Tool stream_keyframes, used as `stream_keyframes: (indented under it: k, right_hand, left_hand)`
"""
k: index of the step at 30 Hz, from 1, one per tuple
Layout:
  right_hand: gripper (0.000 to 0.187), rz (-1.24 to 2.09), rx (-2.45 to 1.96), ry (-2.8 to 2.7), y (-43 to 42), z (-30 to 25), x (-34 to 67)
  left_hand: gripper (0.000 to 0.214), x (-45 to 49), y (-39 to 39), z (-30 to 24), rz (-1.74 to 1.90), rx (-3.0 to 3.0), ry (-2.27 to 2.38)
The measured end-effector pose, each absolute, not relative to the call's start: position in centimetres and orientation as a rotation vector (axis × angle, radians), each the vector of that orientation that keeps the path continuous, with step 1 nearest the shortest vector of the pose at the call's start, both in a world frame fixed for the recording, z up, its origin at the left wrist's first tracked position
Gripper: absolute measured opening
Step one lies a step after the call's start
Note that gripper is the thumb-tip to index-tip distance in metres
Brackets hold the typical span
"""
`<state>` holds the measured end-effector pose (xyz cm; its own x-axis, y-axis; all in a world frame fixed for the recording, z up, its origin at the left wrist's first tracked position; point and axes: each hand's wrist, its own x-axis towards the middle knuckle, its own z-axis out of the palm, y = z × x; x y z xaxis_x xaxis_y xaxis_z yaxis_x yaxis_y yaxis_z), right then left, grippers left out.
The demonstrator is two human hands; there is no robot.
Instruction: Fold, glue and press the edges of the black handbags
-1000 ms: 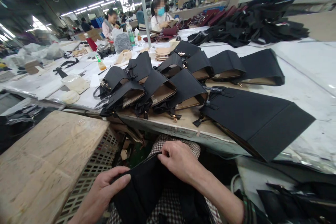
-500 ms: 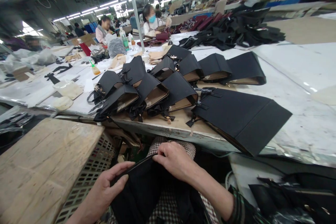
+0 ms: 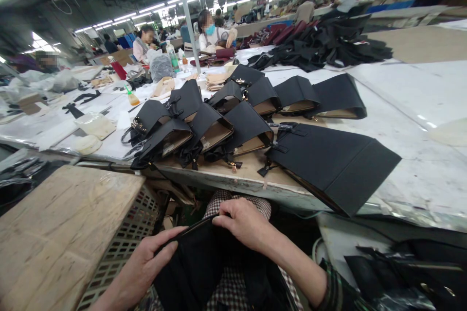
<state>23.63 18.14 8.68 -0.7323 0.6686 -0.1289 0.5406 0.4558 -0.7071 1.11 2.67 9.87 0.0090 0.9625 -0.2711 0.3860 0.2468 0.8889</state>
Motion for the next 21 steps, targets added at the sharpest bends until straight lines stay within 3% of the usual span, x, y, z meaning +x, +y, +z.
stream_keyframes:
  k: [8,14,17,21]
  right_hand:
    - [0.029,0.833,-1.116,-2.646,17.4,8.5,23.0]
    - [0.03,0.784,-1.221,-2.637,17.3,8.6,22.3]
    - [0.029,0.789,-1.253,-2.644,17.2,8.9,22.0]
    - [0.029,0.784,-1.238,-2.644,17.1,9.0,22.1]
  left_hand:
    - [0.037,1.2,2.7,10.4,0.736,1.298,1.55]
    - [0.037,1.5,5.1,12.5,0.58,1.261,1.401]
    - [0.026,2.9,7.2,12.2,0.433,1.539,1.571]
    - [0.029,4.7,9.0,11.0,0.226,1.972,1.788]
